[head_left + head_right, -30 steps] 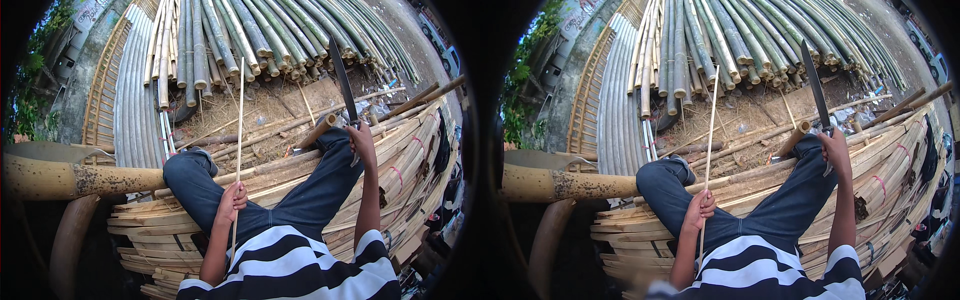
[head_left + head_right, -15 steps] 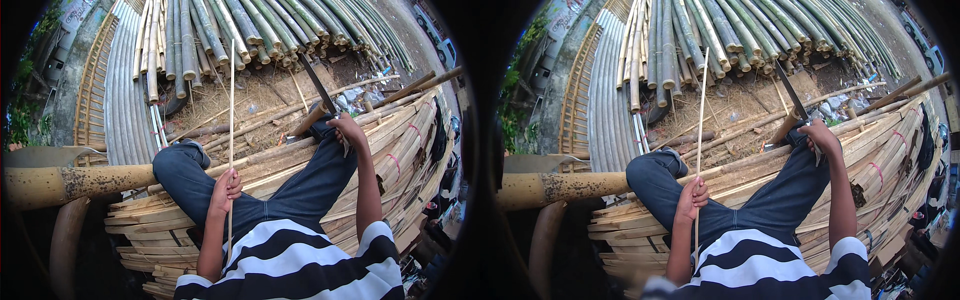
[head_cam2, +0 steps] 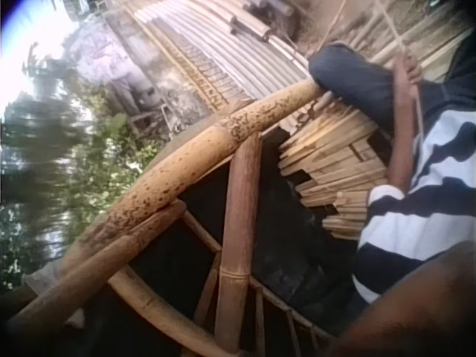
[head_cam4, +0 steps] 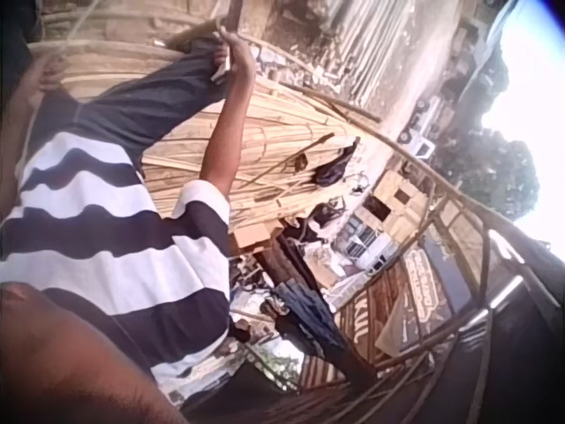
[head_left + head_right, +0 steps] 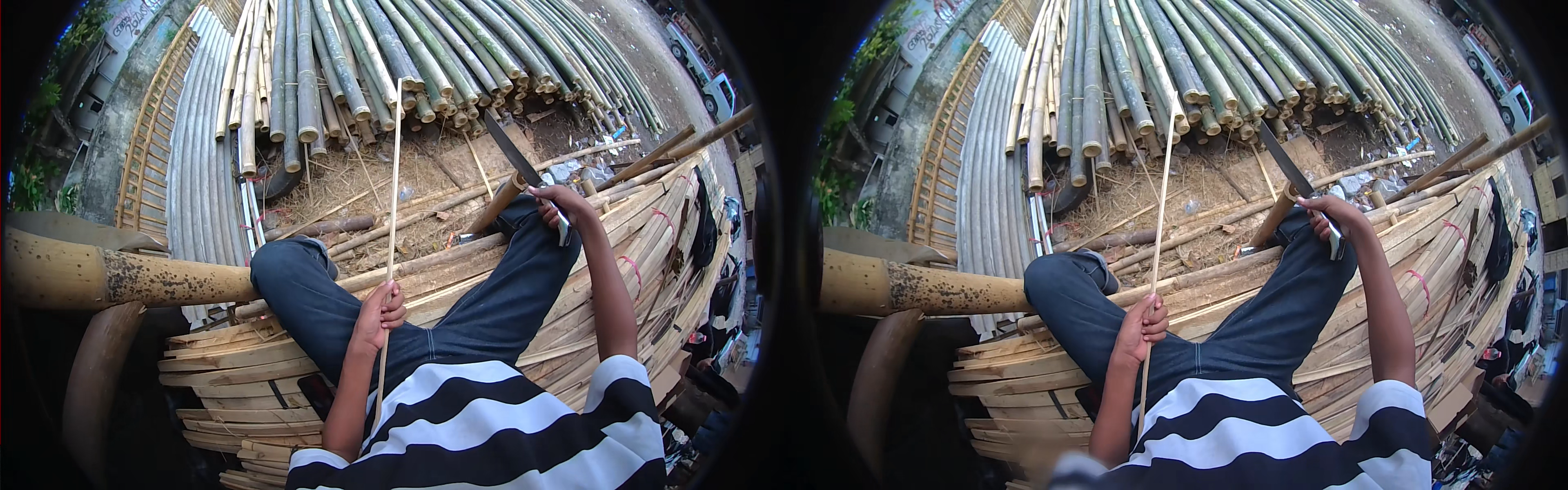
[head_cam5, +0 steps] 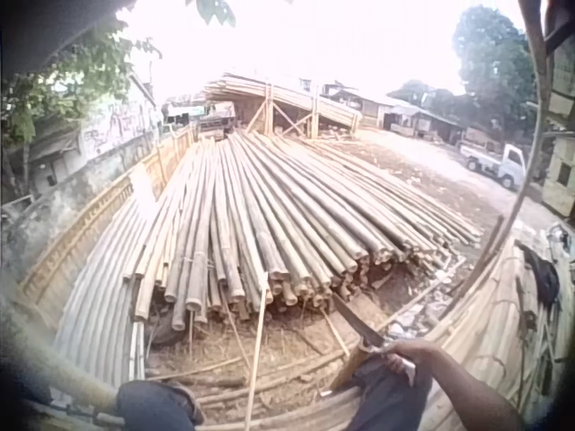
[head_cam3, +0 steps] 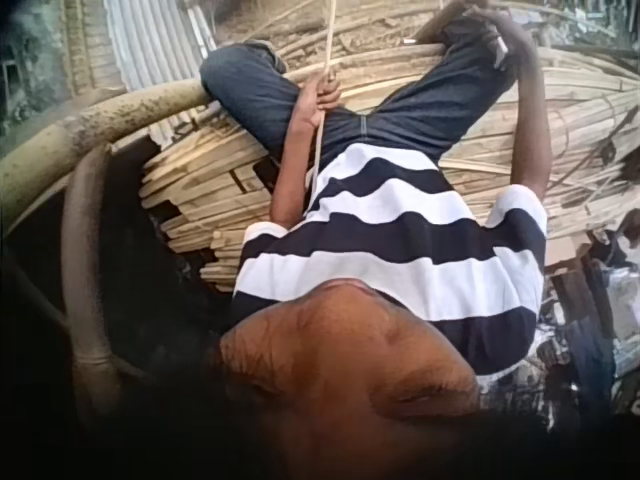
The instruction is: The person uses a machete to scrape and smooth a thin strip of bamboo by pulling the strip against the blade.
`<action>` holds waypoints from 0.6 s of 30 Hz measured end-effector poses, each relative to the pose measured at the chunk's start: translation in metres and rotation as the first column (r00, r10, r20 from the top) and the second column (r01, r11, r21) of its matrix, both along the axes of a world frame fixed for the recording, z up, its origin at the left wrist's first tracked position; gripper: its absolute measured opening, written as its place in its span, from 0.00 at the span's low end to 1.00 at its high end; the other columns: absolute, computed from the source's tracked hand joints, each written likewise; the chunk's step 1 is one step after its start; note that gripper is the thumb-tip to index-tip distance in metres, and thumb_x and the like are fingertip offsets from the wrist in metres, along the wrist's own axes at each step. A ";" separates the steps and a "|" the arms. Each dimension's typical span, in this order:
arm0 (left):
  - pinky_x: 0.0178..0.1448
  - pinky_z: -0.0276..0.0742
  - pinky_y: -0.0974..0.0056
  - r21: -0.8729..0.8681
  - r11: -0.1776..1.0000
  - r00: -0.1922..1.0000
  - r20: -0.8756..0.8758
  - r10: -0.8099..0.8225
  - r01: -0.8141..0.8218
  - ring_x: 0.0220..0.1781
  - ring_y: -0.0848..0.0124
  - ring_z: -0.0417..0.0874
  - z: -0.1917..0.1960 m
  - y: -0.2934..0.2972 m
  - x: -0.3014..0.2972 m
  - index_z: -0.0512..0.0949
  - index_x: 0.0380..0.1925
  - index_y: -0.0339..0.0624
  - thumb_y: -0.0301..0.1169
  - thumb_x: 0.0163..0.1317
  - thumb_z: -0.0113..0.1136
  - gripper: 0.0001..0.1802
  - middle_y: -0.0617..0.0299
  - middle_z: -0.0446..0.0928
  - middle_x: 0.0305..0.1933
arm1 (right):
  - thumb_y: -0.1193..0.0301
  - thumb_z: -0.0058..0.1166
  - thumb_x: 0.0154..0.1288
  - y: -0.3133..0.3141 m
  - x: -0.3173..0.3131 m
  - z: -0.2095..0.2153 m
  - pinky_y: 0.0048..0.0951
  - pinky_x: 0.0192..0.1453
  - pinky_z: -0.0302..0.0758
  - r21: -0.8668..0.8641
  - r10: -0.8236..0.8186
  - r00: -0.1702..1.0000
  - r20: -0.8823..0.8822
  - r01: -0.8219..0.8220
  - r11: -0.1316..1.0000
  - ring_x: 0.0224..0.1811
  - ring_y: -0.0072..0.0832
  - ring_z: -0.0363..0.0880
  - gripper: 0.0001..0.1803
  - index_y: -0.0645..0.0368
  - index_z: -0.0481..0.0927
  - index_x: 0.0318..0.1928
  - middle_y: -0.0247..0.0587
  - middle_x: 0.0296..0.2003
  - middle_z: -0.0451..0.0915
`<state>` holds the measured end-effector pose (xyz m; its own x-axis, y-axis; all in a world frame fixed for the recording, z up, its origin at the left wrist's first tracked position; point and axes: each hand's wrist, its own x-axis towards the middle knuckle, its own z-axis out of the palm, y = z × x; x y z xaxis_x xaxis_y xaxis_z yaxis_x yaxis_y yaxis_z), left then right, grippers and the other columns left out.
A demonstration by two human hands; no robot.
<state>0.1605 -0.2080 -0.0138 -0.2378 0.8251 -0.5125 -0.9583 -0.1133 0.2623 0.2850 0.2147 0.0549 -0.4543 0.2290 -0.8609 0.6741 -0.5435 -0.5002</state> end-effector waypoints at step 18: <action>0.13 0.44 0.79 -0.132 0.991 0.997 -0.070 0.014 -0.023 0.12 0.86 0.48 -0.002 -0.004 -0.016 0.66 0.31 0.46 0.38 0.72 0.43 0.12 0.75 0.51 0.16 | 0.63 0.60 0.61 -0.044 0.012 0.021 0.17 0.10 0.56 0.311 -0.187 0.855 -0.484 0.368 0.876 0.09 0.14 0.59 0.15 0.53 0.66 0.29 0.27 0.14 0.64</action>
